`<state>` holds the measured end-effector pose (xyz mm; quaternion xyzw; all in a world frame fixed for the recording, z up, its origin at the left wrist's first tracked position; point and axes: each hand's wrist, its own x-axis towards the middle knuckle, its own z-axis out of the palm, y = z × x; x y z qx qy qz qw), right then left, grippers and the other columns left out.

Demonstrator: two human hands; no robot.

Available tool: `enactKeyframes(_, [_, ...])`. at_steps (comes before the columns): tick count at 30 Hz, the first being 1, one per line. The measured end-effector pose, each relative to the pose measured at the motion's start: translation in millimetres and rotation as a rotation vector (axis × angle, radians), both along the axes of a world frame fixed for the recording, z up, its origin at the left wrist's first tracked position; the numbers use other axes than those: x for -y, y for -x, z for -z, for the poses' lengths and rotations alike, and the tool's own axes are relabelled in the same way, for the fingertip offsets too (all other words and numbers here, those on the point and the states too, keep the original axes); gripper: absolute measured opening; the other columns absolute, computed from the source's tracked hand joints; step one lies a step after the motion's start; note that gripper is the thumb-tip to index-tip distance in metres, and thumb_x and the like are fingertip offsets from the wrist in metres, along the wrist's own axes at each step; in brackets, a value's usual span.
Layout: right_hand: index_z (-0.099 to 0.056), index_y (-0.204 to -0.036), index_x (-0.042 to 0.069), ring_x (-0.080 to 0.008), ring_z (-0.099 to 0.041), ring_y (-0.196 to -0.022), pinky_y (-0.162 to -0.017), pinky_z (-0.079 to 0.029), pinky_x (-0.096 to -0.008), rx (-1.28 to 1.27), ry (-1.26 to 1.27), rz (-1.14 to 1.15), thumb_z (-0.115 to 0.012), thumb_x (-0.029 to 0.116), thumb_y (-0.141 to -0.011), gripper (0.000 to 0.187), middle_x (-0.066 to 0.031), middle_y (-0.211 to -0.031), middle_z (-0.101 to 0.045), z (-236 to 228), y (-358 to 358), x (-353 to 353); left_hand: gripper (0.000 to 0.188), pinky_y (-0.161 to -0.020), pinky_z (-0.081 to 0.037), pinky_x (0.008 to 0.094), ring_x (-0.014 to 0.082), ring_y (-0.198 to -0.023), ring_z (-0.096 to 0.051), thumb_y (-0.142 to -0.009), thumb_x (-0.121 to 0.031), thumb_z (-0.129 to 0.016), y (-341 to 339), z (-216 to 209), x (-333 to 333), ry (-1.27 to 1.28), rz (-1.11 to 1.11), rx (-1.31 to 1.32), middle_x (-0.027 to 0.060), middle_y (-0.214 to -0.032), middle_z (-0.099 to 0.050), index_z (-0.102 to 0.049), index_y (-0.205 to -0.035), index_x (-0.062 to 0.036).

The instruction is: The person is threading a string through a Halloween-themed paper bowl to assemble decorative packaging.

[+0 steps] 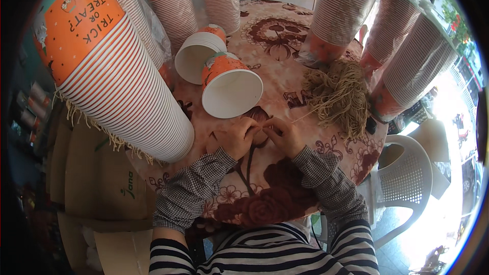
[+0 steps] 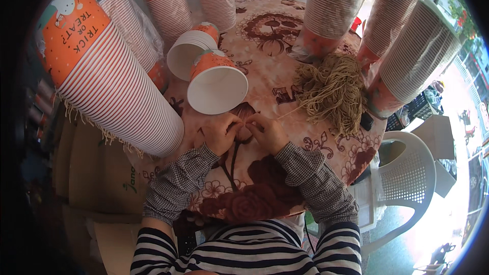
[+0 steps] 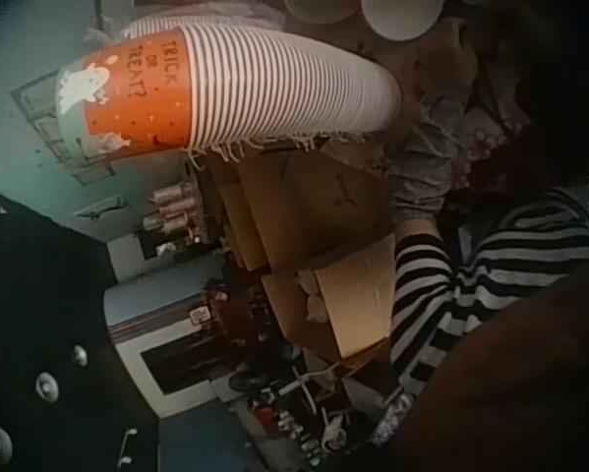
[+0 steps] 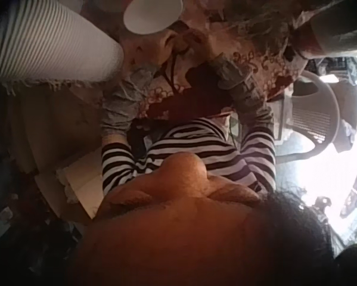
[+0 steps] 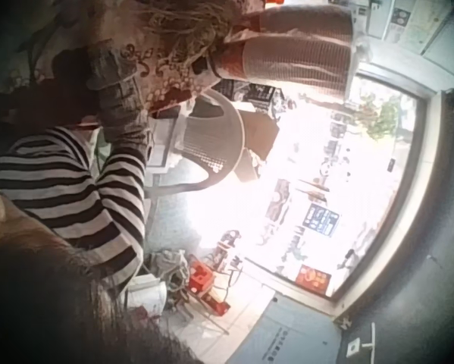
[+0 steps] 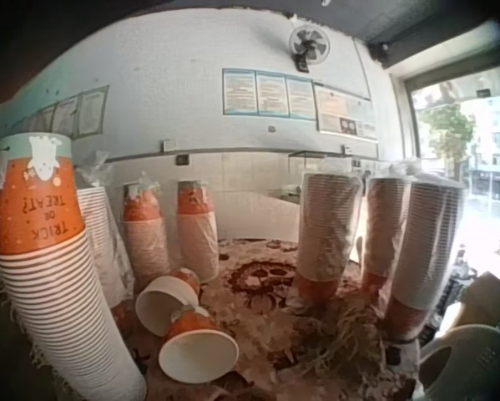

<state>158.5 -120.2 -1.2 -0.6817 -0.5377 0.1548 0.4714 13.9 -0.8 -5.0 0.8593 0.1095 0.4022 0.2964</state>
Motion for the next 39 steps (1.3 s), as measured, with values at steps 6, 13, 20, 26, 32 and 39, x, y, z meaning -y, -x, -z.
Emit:
enactKeyframes(6, [-0.064,-0.098,0.006,-0.0165,-0.056,-0.057,-0.057,-0.046,-0.0307,0.032,-0.079,-0.002,-0.067,0.016,-0.086,0.016,-0.0075,-0.066,-0.059,-3.6,0.5,-4.4,0.011,-0.061,-0.048,0.0272,0.0188,-0.068,-0.062,-0.083,-0.002,-0.065,6.6,5.3,-15.2,0.009,-0.04,-0.044,0.0099,-0.081,-0.064,-0.062,-0.094,-0.0002])
enactKeyframes(13, [-0.065,-0.093,0.004,-0.0102,-0.051,-0.057,-0.054,-0.041,-0.0275,-0.141,0.006,0.125,-0.068,0.015,-0.084,0.014,-0.0037,-0.063,-0.057,-0.3,-10.4,-7.4,0.016,-0.068,-0.053,0.0318,0.0264,-0.077,-0.066,-0.084,-0.009,-0.064,2.0,9.1,-21.7,0.012,-0.1,0.017,0.0114,-0.092,-0.065,-0.062,-0.099,-0.0035])
enactKeyframes(20, [-0.065,-0.089,0.002,-0.0045,-0.048,-0.061,-0.054,-0.038,-0.0229,-0.393,-0.059,0.136,-0.068,0.014,-0.084,0.013,0.0038,-0.067,-0.055,14.5,-24.3,-14.2,0.028,-0.08,-0.052,0.0363,0.0297,-0.095,-0.063,-0.083,-0.011,-0.067,-5.3,3.0,-28.4,-0.075,-0.19,-0.097,0.0147,-0.103,-0.063,-0.059,-0.108,-0.002])
enactKeyframes(26, [-0.066,-0.089,0.003,-0.0048,-0.053,-0.061,-0.054,-0.044,-0.0221,-0.403,-0.15,0.13,-0.067,0.012,-0.085,0.01,0.0013,-0.072,-0.06,14.6,-24.6,-14.0,0.039,-0.07,-0.054,0.0398,0.0292,-0.088,-0.066,-0.08,-0.036,-0.071,-46.4,-14.8,-40.3,-0.383,-0.378,-0.571,0.0149,-0.093,-0.063,-0.058,-0.093,-0.001])
enactKeyframes(32, [-0.064,-0.092,0.002,-0.008,-0.06,-0.062,-0.052,-0.048,-0.0222,-0.712,-0.087,0.122,-0.065,0.012,-0.088,0.011,-0.0017,-0.077,-0.062,6.7,-22.7,-17.2,0.03,-0.052,-0.053,0.0395,0.0286,-0.06,-0.066,-0.082,-0.03,-0.067,-60.9,6.1,-62.9,-0.544,-0.399,-0.535,0.0167,-0.077,-0.064,-0.062,-0.082,-0.001])
enactKeyframes(39, [-0.061,-0.095,0.0,-0.0155,-0.066,-0.086,-0.072,-0.053,-0.025,-1.008,-0.3,0.104,-0.063,0.012,-0.09,0.013,-0.0085,-0.098,-0.066,-10.9,-11.1,-33.6,0.021,-0.057,-0.054,0.0361,0.0272,-0.064,-0.066,-0.083,-0.02,-0.065,-19.9,-10.4,-8.7,-0.216,-0.246,-0.062,0.0134,-0.079,-0.065,-0.06,-0.087,0.0003])
